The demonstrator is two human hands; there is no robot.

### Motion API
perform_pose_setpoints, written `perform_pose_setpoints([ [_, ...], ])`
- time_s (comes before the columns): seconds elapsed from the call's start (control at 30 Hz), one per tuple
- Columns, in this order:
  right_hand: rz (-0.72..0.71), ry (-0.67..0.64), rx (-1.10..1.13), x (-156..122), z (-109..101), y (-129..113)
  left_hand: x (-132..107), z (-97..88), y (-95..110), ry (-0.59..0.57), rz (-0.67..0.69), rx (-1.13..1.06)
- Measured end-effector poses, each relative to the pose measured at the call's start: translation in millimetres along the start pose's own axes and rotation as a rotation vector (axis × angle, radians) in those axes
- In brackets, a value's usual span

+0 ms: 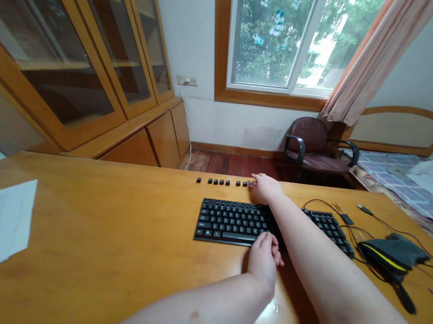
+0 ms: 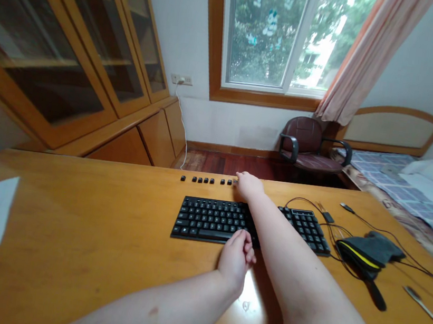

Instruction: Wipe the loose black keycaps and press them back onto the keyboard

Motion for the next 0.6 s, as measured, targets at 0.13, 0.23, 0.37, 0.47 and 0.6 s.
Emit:
perform_pose_setpoints([
  [0.13, -0.015, -0.051, -0.009, 6.8, 4.0, -0.4, 2.3, -1.4, -3.0, -0.009, 0.037, 0.026],
  [0.23, 0.012, 0.004, 0.006, -3.6, -5.8, 4.4, 5.5, -1.8, -5.5, -0.024, 0.029, 0.01],
  [0.37, 0.024, 0.177, 0.09, -52.8, -30.5, 8.2, 3.4, -1.8, -4.9, -0.04, 0.023, 0.011],
  [0.47, -0.067, 0.584, 0.461, -115.0, -44.4, 5.6, -8.2, -0.4, 0.3, -0.108, 0.087, 0.116],
  [0.6, -0.067, 0.861, 0.687, -184.1, -37.9, 3.3, -20.2, 5.5, 16.3, -0.094, 0.198, 0.172],
])
Point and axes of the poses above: each hand's wrist, its own x-axis towards the middle knuckle, its own z-axis out of the palm, y = z × x, the point moved 1 cm from there along x, towards the middle knuckle, and after that the axes turned 5 degrees about z, right-handed, at the moved point
